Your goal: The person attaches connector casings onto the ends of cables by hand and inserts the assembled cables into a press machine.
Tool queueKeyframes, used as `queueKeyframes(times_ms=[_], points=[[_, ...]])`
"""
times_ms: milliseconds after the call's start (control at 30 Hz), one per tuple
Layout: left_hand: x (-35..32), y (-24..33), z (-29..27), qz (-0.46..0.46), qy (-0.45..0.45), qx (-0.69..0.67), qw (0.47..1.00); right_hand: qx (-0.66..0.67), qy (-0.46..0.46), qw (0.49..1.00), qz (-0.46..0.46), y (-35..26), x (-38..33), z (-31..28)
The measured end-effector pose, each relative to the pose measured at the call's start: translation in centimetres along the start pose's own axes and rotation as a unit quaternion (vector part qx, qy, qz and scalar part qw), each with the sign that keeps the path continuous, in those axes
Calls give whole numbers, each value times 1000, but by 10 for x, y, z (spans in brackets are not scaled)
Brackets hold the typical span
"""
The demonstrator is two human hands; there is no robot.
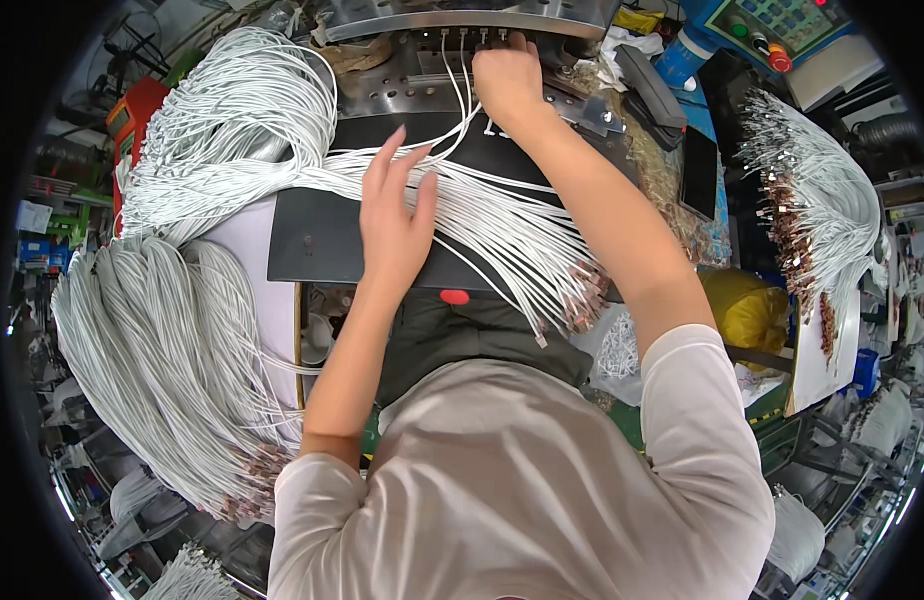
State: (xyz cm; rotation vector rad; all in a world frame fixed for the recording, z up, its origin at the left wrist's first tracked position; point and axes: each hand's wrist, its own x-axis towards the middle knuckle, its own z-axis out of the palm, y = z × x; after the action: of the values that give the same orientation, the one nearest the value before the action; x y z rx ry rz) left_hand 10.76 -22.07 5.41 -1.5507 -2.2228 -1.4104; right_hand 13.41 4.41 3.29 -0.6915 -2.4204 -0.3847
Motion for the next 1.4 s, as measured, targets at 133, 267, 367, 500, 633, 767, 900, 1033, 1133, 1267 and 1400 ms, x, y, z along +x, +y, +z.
queueKeyframes(times_ms=[133,267,367,500,633,767,900,1033,1133,1267,1400], points=[[-45,14,-29,-43,-16,-50,998,3,31,999,11,3,-1,12],[-86,29,-38,-100,-98,-220,965,77,24,997,8,7,3,-9],[-116,25,-40,-181,-308,-367,859,204,15,977,60,28,-22,-53],[-153,-18,-37,-365,-311,-445,756,248,109,944,189,92,-145,-137],[-181,-71,-47,-520,-12,-483,704,246,192,851,423,89,-296,-181],[-185,-106,-56,-475,52,-459,749,302,-187,847,396,0,-381,-179],[-181,-120,-53,-468,61,-385,793,432,-146,774,438,-43,-387,-157],[-186,-124,-49,-498,89,-364,782,641,-128,602,458,-25,-378,-153],[-191,-125,-49,-501,96,-374,775,627,-202,605,448,-14,-383,-157],[-195,-127,-48,-526,116,-363,760,628,-214,574,479,-13,-394,-155],[-195,-126,-49,-510,102,-378,766,642,-214,448,584,-6,-398,-152]])
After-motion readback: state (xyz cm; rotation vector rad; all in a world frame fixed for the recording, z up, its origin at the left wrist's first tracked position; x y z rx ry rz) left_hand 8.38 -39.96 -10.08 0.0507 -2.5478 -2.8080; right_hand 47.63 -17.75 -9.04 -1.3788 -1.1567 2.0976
